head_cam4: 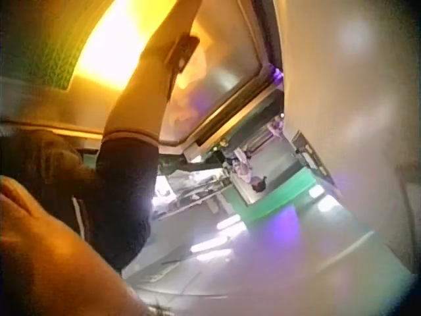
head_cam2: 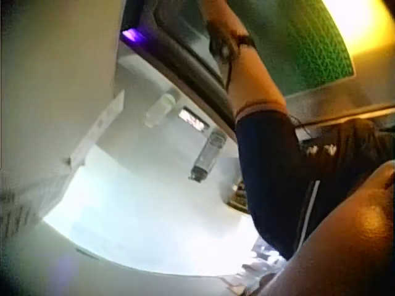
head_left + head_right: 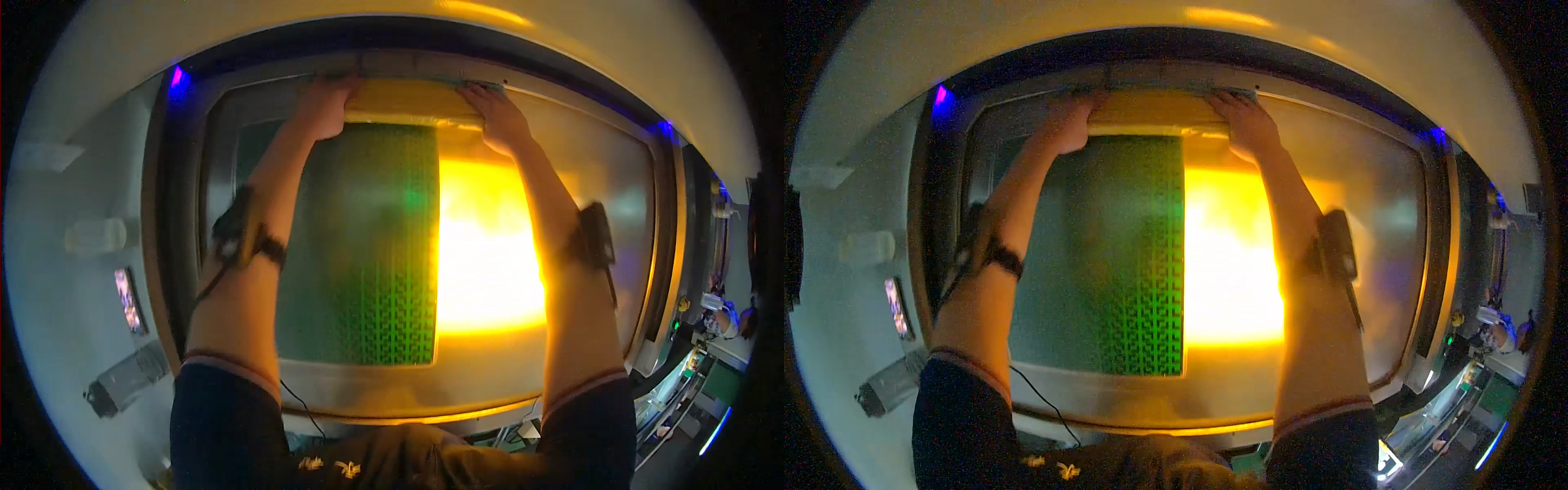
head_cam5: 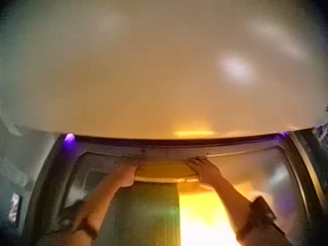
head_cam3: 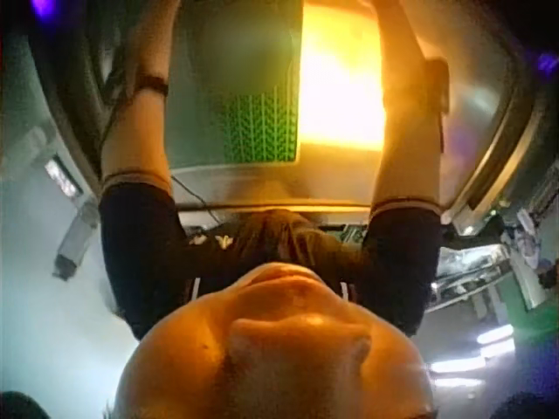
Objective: The person is using an LED exposure machine to process several green screens or plates, positioning them inside the machine and removing them after cycles.
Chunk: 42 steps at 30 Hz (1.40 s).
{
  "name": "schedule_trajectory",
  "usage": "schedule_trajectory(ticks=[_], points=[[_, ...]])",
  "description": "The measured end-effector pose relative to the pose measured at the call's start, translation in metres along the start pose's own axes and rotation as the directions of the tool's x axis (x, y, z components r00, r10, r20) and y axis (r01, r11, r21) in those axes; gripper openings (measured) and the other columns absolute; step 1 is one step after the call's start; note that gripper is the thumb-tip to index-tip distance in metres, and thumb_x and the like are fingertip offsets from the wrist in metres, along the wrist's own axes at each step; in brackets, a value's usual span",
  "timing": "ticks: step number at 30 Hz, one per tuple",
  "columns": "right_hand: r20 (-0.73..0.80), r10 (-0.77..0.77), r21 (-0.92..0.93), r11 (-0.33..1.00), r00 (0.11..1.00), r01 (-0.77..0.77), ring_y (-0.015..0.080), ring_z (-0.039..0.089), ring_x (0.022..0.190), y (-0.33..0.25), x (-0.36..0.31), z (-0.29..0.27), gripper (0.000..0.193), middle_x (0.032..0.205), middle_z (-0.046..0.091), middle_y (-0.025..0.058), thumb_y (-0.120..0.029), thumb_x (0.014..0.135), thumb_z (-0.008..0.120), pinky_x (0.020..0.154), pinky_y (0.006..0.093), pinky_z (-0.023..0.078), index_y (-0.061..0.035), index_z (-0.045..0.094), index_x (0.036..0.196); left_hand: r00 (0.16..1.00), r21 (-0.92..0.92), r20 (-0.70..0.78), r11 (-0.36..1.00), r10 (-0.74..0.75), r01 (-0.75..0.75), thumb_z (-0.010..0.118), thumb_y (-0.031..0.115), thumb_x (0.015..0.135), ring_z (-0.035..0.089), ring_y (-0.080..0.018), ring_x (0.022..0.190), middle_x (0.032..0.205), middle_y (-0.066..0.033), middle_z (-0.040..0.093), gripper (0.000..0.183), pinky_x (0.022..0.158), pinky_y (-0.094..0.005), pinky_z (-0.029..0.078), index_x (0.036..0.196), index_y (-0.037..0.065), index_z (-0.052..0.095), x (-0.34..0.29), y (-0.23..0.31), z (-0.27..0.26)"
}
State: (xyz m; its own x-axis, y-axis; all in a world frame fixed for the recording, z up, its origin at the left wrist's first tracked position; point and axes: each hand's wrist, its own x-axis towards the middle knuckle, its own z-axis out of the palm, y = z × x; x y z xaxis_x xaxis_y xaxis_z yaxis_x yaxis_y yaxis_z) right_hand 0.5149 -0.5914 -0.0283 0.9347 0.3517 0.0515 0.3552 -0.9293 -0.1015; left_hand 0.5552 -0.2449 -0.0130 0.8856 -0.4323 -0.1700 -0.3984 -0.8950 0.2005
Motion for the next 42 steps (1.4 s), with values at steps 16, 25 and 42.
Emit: schedule_trajectory(ticks=[16,25,42], points=[[0.201,-0.052,0.502,0.863,0.978,-0.058,0.0329,0.054,0.111,-0.17,-0.363,0.02,0.038,0.129,0.058,0.0115,-0.014,0.081,0.06,0.093,0.0466,0.043,-0.0153,0.061,0.12,0.922,0.114,0.38,0.993,-0.073,0.031,0.067,0.019,0.084,0.049,-0.0404,0.125,0.142,-0.0161,0.049,0.063,0.104,-0.0558,0.038,0.144,0.014,0.046,-0.38,0.142,0.022],[-0.136,-0.399,0.475,0.777,0.907,0.413,0.0294,0.056,0.122,-0.151,-0.541,-0.035,0.05,0.143,0.051,0.0116,-0.03,0.087,0.063,0.104,0.0469,0.043,-0.0112,0.058,0.133,0.92,-0.031,0.385,0.995,-0.077,0.097,0.067,0.005,0.071,0.037,-0.0398,0.138,0.151,-0.0107,0.041,0.079,0.111,-0.0461,0.037,0.146,0.014,0.042,-0.592,0.264,0.07],[-0.155,0.987,-0.109,0.029,0.046,-0.994,0.0394,0.022,0.146,0.308,-0.84,-0.196,0.11,0.158,0.026,0.0141,-0.075,0.074,0.064,0.111,0.071,0.02,-0.0122,0.023,0.154,0.425,-0.168,0.592,0.412,-0.684,0.896,0.063,0.001,0.073,0.049,-0.0358,0.127,0.14,-0.0103,0.05,0.071,0.102,-0.0455,0.044,0.141,0.013,0.046,-0.885,0.55,0.137]])
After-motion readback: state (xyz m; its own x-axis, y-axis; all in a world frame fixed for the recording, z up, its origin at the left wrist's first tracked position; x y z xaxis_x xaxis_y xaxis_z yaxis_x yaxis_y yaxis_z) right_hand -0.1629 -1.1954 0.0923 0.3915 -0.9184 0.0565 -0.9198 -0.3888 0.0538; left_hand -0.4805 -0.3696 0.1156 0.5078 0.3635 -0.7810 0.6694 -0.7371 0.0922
